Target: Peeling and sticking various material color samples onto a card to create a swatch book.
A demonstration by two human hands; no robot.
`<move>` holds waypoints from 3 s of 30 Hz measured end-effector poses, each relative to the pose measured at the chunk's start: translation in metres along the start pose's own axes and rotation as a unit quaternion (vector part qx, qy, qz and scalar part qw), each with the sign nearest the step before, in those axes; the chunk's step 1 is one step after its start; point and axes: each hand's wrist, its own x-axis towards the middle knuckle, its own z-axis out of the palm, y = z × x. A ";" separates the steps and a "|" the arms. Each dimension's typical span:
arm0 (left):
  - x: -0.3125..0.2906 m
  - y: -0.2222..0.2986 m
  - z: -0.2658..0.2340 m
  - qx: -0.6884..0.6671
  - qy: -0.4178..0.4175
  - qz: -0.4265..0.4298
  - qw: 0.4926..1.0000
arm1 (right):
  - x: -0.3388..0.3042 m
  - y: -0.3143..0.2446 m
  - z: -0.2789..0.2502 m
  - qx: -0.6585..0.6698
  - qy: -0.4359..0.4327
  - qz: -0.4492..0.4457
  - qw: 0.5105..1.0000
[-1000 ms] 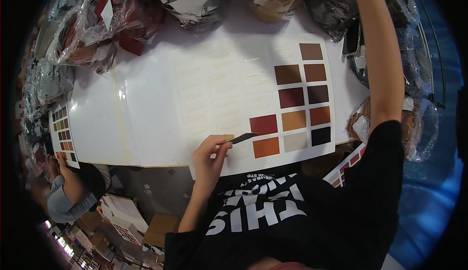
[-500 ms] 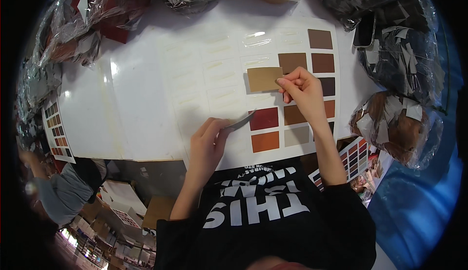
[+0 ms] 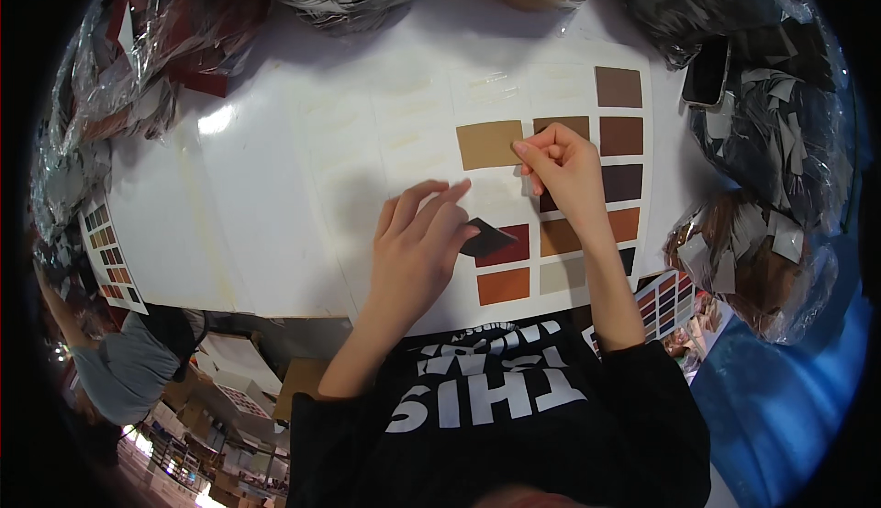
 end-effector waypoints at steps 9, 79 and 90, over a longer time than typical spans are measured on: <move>0.022 -0.013 0.017 0.051 -0.057 -0.020 0.997 | -0.001 0.000 0.002 0.025 0.001 0.021 0.999; -0.039 -0.002 0.024 0.066 -0.044 -0.021 0.997 | -0.052 0.032 0.001 0.046 0.005 0.025 0.999; -0.039 -0.003 0.032 0.135 -0.087 0.029 0.987 | -0.054 0.033 0.004 0.022 0.021 0.021 0.999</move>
